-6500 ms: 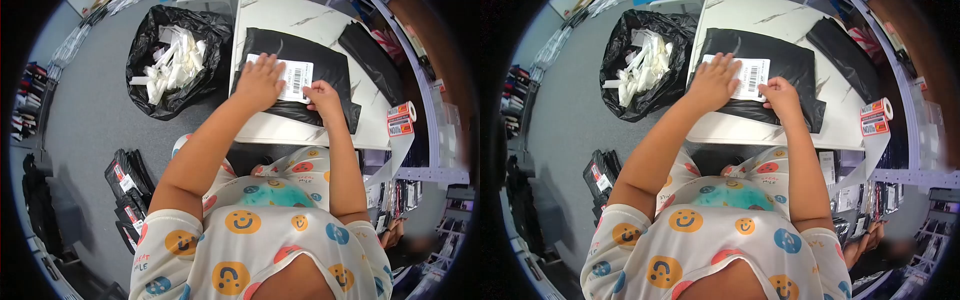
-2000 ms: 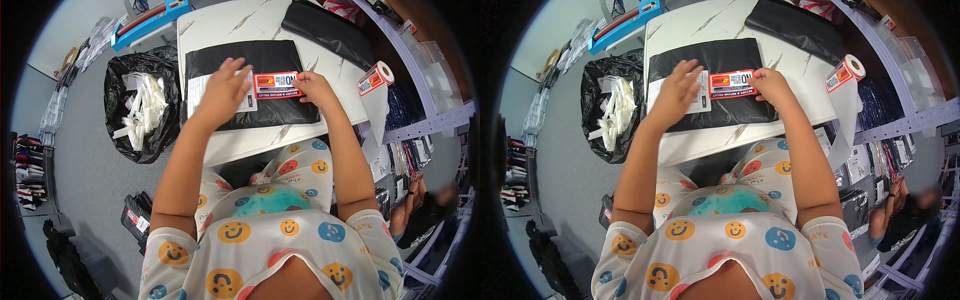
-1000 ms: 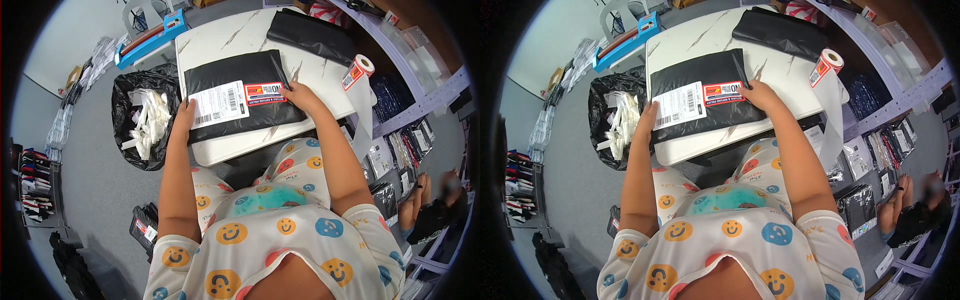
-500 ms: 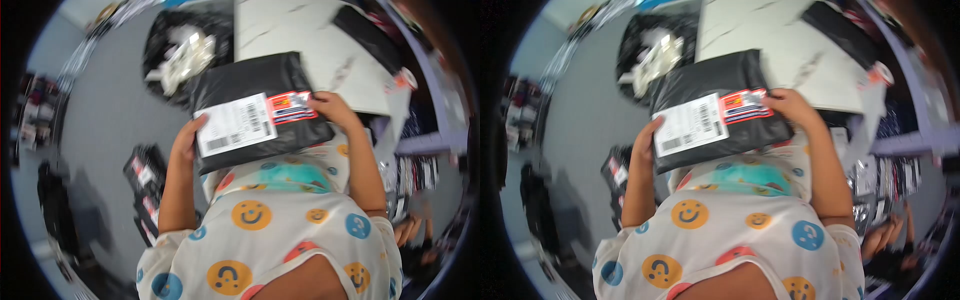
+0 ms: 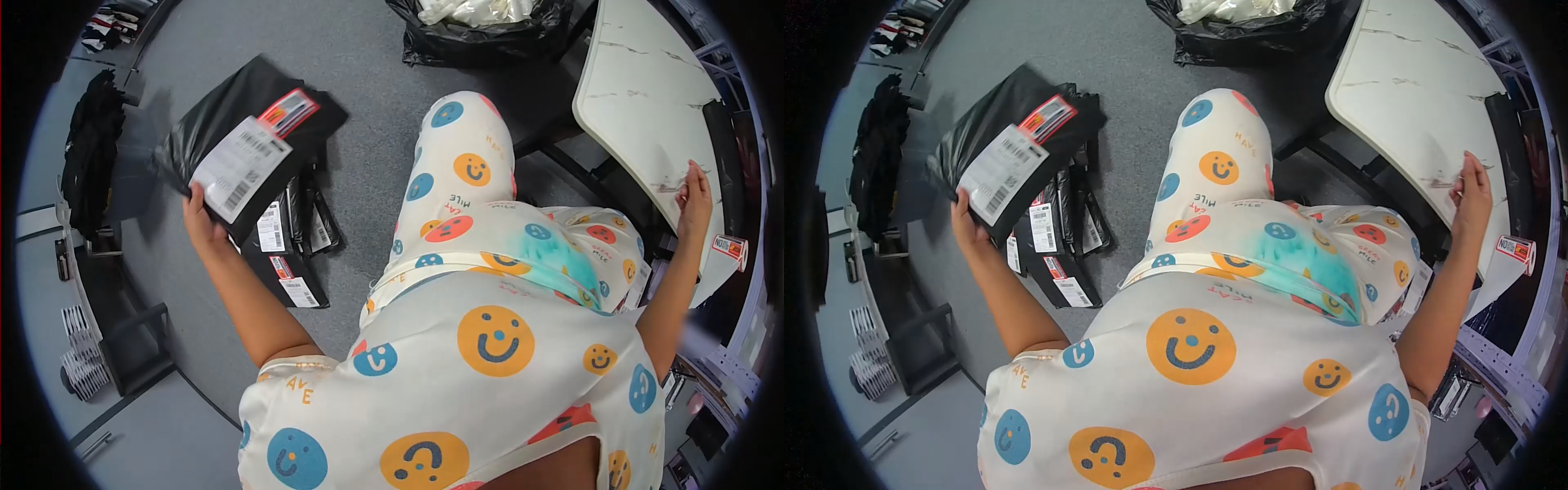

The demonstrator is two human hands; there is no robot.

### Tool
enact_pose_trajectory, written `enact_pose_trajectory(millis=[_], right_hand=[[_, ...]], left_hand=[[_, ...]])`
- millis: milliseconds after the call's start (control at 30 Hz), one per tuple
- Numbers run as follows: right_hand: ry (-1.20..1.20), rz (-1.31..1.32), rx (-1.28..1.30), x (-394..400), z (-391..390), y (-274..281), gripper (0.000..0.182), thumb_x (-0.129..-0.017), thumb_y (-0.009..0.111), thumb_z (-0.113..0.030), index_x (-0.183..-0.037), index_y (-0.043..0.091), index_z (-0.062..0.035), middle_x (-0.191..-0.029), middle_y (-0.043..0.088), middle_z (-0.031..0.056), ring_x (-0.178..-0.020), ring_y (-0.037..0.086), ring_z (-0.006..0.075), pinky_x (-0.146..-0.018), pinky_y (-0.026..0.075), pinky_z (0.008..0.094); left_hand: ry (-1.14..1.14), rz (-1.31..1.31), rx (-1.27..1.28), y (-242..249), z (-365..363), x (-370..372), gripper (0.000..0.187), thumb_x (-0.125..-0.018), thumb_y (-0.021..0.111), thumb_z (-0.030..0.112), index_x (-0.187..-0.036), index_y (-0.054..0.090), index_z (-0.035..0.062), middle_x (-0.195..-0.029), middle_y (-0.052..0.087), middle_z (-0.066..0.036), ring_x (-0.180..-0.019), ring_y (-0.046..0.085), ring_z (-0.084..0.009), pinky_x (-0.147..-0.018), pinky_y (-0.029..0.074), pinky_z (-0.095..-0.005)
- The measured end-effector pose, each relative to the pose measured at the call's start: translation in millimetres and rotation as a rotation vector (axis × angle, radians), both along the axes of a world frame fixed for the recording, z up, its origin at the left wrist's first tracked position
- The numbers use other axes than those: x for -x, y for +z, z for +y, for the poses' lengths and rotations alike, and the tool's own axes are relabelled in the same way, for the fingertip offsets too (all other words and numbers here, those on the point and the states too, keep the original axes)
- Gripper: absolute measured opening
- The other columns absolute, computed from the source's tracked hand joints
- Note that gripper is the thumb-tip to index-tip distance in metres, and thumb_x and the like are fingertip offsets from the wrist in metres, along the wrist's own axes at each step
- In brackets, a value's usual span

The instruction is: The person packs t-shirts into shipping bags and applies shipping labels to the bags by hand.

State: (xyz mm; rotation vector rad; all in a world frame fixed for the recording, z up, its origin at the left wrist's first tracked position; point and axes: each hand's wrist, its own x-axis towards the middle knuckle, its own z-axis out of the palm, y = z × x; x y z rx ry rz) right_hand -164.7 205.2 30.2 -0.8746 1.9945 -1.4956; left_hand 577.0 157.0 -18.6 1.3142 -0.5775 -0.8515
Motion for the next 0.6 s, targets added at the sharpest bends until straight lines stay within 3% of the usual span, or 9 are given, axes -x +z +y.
enact_pose_trajectory(millis=[100,200,267,367,433,500,600], right_hand=[[-0.065,0.018,-0.01,18,8,6,0.025,-0.086,0.057,-0.027,-0.105,0.06,-0.0121,-0.07,0.047,-0.0082,-0.056,0.043,-0.0017,-0.051,0.038,0.0137],[-0.12,0.046,0.012,30,19,9,0.025,-0.085,0.058,-0.027,-0.105,0.06,-0.0134,-0.072,0.047,-0.0083,-0.057,0.043,-0.0019,-0.051,0.038,0.0136],[-0.148,0.139,-0.004,41,35,5,0.024,-0.086,0.056,-0.028,-0.107,0.059,-0.0166,-0.073,0.047,-0.0077,-0.06,0.042,0.0009,-0.054,0.039,0.0164],[-0.268,0.109,0.0,29,66,15,0.026,-0.087,0.053,-0.03,-0.106,0.059,-0.0137,-0.073,0.05,-0.0049,-0.058,0.042,0.0049,-0.052,0.039,0.0196],[-0.392,0.177,0.058,26,95,22,0.027,-0.086,0.055,-0.029,-0.103,0.06,-0.0094,-0.076,0.054,-0.002,-0.056,0.043,0.0052,-0.05,0.039,0.0197],[-0.463,0.095,0.131,43,131,13,0.025,-0.085,0.057,-0.025,-0.101,0.059,-0.0066,-0.074,0.053,-0.0026,-0.055,0.046,0.005,-0.048,0.04,0.0197],[-0.621,0.005,0.193,61,182,-2,0.023,-0.084,0.058,-0.023,-0.099,0.059,-0.0057,-0.073,0.054,-0.0023,-0.055,0.048,0.0055,-0.047,0.041,0.0198]], left_hand=[[0.17,0.023,0.085,-26,24,-51,0.031,-0.087,0.053,0.013,-0.11,0.043,-0.0051,-0.106,0.055,-0.018,-0.093,0.058,-0.0285,-0.075,0.05,-0.0397],[0.26,0.129,-0.065,-71,56,-111,0.043,-0.091,0.045,0.025,-0.122,0.04,-0.0037,-0.12,0.05,-0.016,-0.108,0.05,-0.0304,-0.092,0.039,-0.0466],[0.237,0.28,-0.434,-117,84,-154,0.053,-0.089,0.047,0.033,-0.125,0.036,-0.005,-0.114,0.053,-0.014,-0.1,0.055,-0.0284,-0.086,0.043,-0.0471],[0.145,-0.209,-0.836,-135,90,-131,0.063,-0.08,0.056,0.035,-0.128,0.035,-0.0016,-0.124,0.045,-0.019,-0.11,0.047,-0.0293,-0.092,0.039,-0.0408],[0.272,-0.413,-0.977,-142,62,-91,0.064,-0.079,0.057,0.033,-0.128,0.034,-0.0023,-0.123,0.045,-0.022,-0.11,0.047,-0.0321,-0.093,0.038,-0.0413],[0.416,-0.581,-0.965,-130,27,-34,0.065,-0.077,0.058,0.03,-0.128,0.034,-0.003,-0.122,0.044,-0.025,-0.11,0.046,-0.0348,-0.094,0.037,-0.0418],[0.237,-0.873,-0.694,-140,-60,-12,0.068,-0.076,0.057,0.027,-0.13,0.03,-0.0034,-0.123,0.041,-0.027,-0.111,0.044,-0.0375,-0.095,0.035,-0.0426]])
